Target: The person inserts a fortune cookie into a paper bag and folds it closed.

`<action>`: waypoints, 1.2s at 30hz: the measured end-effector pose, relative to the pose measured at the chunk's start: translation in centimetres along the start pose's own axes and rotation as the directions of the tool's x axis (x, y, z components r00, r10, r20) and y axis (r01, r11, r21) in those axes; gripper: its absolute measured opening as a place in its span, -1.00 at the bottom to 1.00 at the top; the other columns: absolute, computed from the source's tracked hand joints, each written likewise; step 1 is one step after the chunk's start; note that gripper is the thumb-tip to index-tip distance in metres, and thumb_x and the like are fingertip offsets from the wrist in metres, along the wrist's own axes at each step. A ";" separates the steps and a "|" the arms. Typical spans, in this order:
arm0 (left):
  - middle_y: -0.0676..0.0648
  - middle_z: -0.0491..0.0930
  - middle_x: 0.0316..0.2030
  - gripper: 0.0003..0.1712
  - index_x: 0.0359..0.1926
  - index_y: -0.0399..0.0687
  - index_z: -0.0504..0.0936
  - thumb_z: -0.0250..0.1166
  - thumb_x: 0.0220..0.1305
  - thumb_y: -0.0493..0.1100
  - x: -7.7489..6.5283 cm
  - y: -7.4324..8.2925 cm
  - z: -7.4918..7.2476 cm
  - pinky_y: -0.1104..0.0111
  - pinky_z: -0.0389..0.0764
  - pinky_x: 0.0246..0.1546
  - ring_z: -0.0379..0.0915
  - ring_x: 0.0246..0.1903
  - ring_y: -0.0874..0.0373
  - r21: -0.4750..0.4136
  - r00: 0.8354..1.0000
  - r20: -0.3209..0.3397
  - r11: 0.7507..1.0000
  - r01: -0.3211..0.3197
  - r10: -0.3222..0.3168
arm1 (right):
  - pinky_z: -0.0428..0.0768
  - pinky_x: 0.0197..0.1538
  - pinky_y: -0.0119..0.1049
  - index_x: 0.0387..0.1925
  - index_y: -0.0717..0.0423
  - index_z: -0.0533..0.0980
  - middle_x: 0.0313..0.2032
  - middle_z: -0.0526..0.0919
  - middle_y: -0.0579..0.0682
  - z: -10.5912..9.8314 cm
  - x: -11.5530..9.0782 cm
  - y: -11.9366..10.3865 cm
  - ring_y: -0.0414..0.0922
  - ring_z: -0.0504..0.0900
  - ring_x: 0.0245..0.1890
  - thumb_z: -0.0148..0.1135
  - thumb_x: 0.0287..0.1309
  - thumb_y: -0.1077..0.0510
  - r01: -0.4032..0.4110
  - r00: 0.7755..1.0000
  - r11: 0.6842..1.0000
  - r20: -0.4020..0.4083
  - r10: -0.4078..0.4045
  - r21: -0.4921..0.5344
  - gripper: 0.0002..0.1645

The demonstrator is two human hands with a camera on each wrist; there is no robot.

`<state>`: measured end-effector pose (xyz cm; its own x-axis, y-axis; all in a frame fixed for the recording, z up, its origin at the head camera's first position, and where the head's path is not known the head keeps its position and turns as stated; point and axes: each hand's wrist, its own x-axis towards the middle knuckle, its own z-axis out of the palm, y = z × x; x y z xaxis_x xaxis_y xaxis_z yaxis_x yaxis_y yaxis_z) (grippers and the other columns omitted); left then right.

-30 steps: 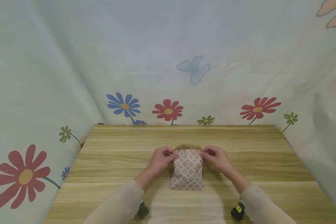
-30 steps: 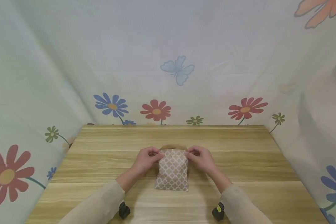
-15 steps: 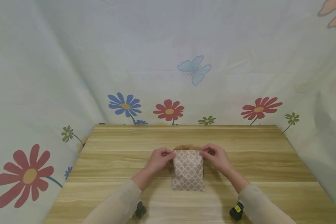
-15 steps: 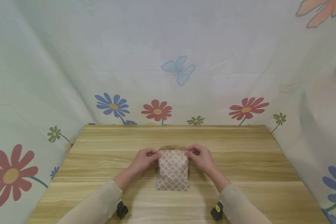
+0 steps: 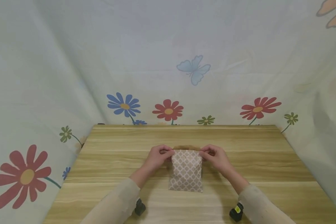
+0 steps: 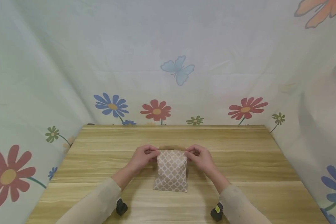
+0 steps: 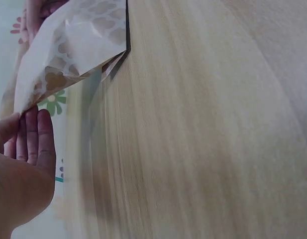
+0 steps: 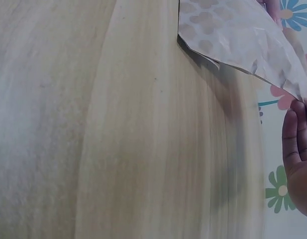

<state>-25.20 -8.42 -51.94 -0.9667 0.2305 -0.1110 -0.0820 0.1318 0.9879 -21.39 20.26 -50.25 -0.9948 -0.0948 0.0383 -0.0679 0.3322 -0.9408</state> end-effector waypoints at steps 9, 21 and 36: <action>-0.15 0.80 -0.24 -0.83 -0.08 -0.34 0.71 0.41 0.44 -0.28 0.3 -0.6 0.2 0.15 0.79 -0.06 0.74 -0.28 0.11 -0.073 1.000 -0.017 0.997 -0.005 0.004 | 0.78 -0.03 -0.14 -0.02 0.41 0.64 -0.21 0.78 0.15 0.5 0.3 0.8 -0.12 0.76 -0.25 0.36 0.42 0.28 -0.037 0.999 0.994 -0.025 0.040 0.099 -0.76; -0.16 0.79 -0.19 -0.80 -0.03 -0.34 0.70 0.38 0.46 -0.26 0.5 -1.1 -0.2 0.22 0.79 -0.06 0.74 -0.25 0.11 -0.102 0.999 -0.009 0.994 0.034 -0.035 | 0.77 -0.04 -0.19 0.01 0.39 0.64 -0.22 0.75 0.14 0.9 0.3 0.6 -0.12 0.73 -0.25 0.36 0.42 0.28 -0.034 0.999 0.992 -0.031 0.038 0.120 -0.75; -0.17 0.71 -0.19 -0.47 0.09 -0.44 0.63 0.15 0.62 0.04 1.0 -0.1 -0.7 0.29 0.75 -0.09 0.68 -0.26 0.11 -0.147 0.976 0.118 0.969 0.199 -0.183 | 0.76 -0.01 -0.13 0.02 0.41 0.63 -0.23 0.71 0.14 0.6 0.0 0.3 -0.14 0.72 -0.25 0.32 0.44 0.31 -0.023 1.000 0.994 0.004 0.023 0.103 -0.77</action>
<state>-26.38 -8.91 -52.06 -0.8999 0.3150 -0.3016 -0.3076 0.0318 0.9510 -21.33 19.81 -50.70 -0.9957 -0.0913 0.0155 -0.0368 0.2362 -0.9710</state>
